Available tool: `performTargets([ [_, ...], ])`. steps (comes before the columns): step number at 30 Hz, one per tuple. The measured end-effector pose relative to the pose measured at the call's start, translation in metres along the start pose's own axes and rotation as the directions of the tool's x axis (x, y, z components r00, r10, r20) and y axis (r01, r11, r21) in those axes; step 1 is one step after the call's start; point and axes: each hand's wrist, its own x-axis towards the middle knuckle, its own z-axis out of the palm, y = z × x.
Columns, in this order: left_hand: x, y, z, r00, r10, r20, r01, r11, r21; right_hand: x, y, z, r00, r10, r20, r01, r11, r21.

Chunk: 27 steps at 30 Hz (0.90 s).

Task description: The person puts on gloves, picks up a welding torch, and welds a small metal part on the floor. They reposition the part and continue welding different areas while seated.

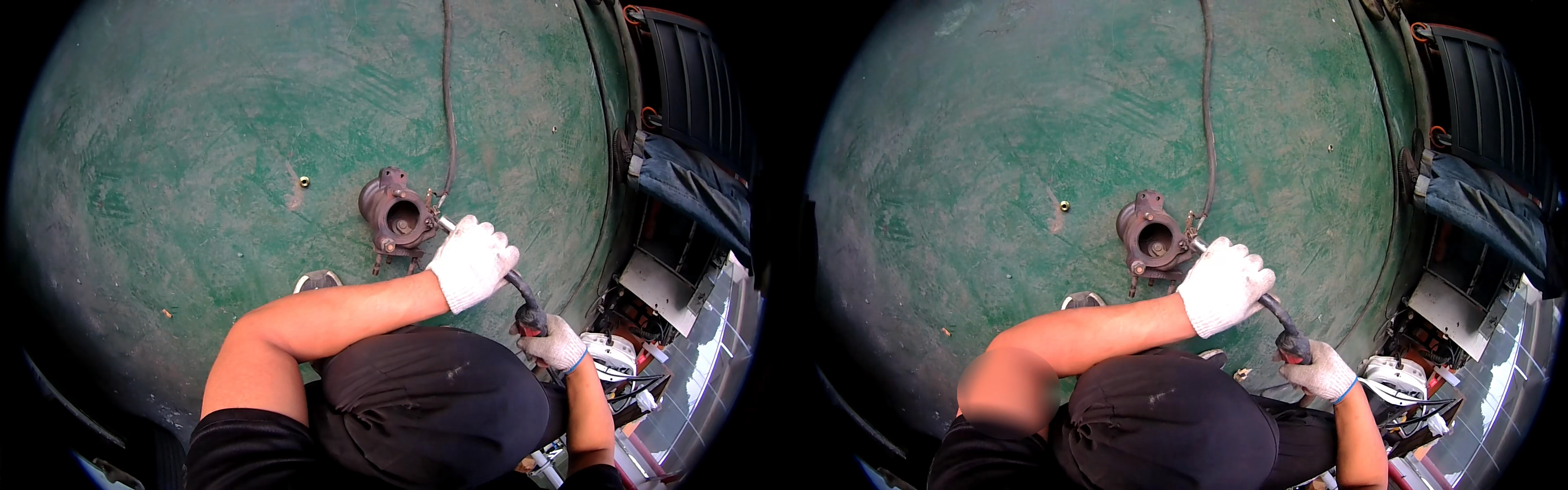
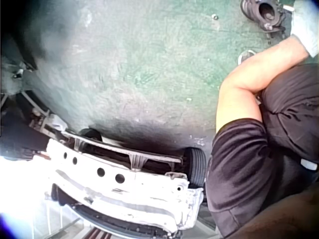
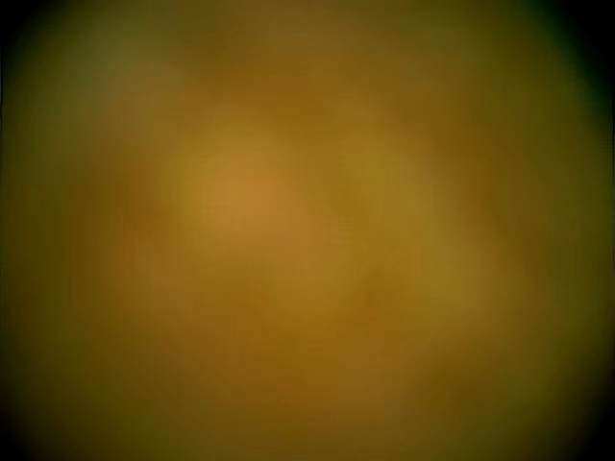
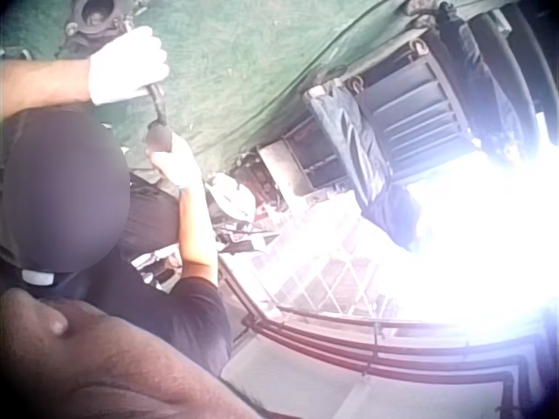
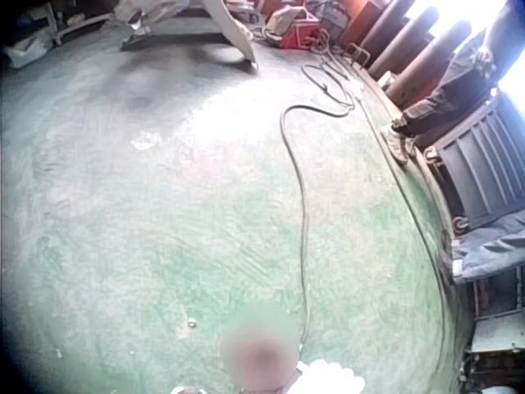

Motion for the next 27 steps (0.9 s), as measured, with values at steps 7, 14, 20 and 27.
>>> performTargets([
  [7,0.003,-0.006,0.011,1.000,-0.005,0.031,0.006,0.999,-0.038,0.001,-0.001,0.004,0.999,0.019,-0.038,-0.020,0.999,-0.025],
  [14,0.002,-0.005,0.025,0.999,0.009,0.054,-0.008,0.999,-0.032,0.007,0.011,0.002,1.000,-0.019,0.010,0.019,0.999,-0.041],
  [20,-0.007,-0.005,0.039,0.997,-0.020,0.079,0.021,1.000,-0.012,0.030,0.028,-0.003,0.990,-0.053,0.133,0.046,0.997,0.055],
  [27,-0.014,-0.009,0.044,0.998,0.001,0.070,-0.003,1.000,0.020,0.049,0.045,0.004,0.973,-0.083,0.214,0.056,0.990,0.130],
])
